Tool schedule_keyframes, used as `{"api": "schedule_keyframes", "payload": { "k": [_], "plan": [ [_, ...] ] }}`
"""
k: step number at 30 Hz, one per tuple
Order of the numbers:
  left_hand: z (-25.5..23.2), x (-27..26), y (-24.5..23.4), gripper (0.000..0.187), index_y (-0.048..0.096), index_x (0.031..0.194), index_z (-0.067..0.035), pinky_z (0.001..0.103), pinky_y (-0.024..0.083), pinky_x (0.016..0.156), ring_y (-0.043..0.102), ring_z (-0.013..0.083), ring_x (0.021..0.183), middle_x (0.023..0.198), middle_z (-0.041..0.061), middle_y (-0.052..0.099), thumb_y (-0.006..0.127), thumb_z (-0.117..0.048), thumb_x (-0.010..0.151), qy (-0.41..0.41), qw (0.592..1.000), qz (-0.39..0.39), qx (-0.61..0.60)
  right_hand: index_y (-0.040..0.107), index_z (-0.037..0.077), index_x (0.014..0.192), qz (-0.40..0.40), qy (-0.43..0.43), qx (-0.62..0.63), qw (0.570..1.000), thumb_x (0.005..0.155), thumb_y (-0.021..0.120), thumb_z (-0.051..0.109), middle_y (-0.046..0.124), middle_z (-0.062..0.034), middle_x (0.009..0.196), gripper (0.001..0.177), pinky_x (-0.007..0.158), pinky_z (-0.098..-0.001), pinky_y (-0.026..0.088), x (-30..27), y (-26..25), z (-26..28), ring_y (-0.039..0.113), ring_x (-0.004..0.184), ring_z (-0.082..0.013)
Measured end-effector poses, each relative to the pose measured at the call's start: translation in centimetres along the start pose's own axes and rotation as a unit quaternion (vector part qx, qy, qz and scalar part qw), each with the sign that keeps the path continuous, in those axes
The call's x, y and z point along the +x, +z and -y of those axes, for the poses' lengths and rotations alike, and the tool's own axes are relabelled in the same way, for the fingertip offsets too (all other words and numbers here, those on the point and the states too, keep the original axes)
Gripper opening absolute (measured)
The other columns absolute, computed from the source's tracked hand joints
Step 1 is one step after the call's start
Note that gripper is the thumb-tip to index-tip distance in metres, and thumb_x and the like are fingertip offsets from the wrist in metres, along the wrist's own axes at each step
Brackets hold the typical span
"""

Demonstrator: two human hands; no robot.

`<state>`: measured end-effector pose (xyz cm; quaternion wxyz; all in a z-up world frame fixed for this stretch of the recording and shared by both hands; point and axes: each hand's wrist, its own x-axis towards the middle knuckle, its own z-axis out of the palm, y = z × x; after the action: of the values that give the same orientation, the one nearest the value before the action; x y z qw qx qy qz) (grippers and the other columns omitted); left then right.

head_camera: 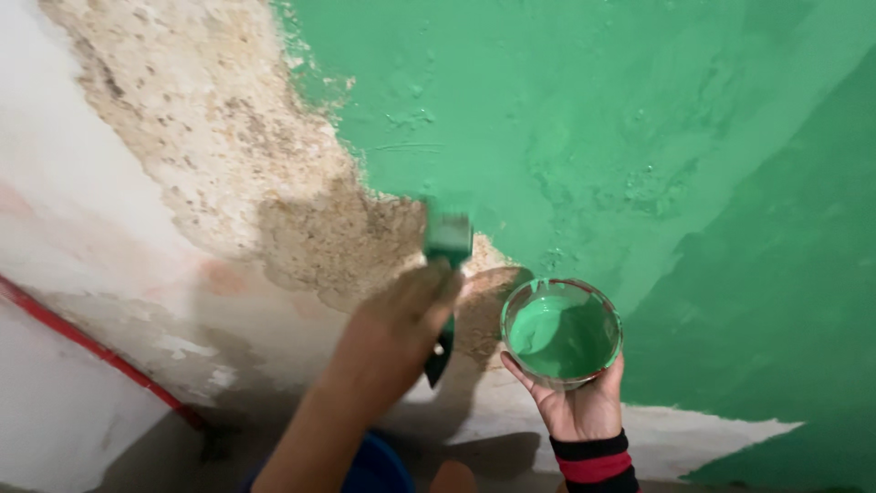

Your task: The person paints a wall green using a paintbrush and a small container of paint. They repeatedly dip the brush into the container and apply paint to the wall surface, covering the unpainted areas.

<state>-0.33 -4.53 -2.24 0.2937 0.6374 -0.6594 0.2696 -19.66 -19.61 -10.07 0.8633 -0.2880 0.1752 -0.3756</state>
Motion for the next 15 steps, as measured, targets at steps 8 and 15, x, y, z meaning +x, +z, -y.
{"api": "schedule_keyframes", "payload": {
  "k": [8,15],
  "plan": [
    [3.3,1.0,-0.8,0.044,0.064,0.131,0.000,0.045,0.059,0.098,0.062,0.0397,0.126,0.136,0.021,0.062,0.070,-0.002,0.087,0.025,0.995,-0.066,0.063,0.037,0.024,0.155,0.013,0.010,0.010,1.000,0.089,0.038,0.072,0.044,-0.0120,0.157,0.082,0.105,-0.0676,0.043,0.2,0.2,-0.4,0.048,0.138,-0.0403],
    [2.0,-2.5,-0.8,0.047,0.066,0.124,-0.002,0.045,0.058,0.088,0.068,0.0401,0.111,0.125,0.019,0.068,0.071,0.002,0.077,-0.030,0.998,0.014,-0.060,0.037,0.022,0.155,0.016,0.013,0.001,1.000,0.090,0.038,0.070,0.045,-0.0124,0.156,0.081,0.105,-0.0666,0.043,0.3,0.0,-0.7,0.048,0.138,-0.0406]
  ]
}}
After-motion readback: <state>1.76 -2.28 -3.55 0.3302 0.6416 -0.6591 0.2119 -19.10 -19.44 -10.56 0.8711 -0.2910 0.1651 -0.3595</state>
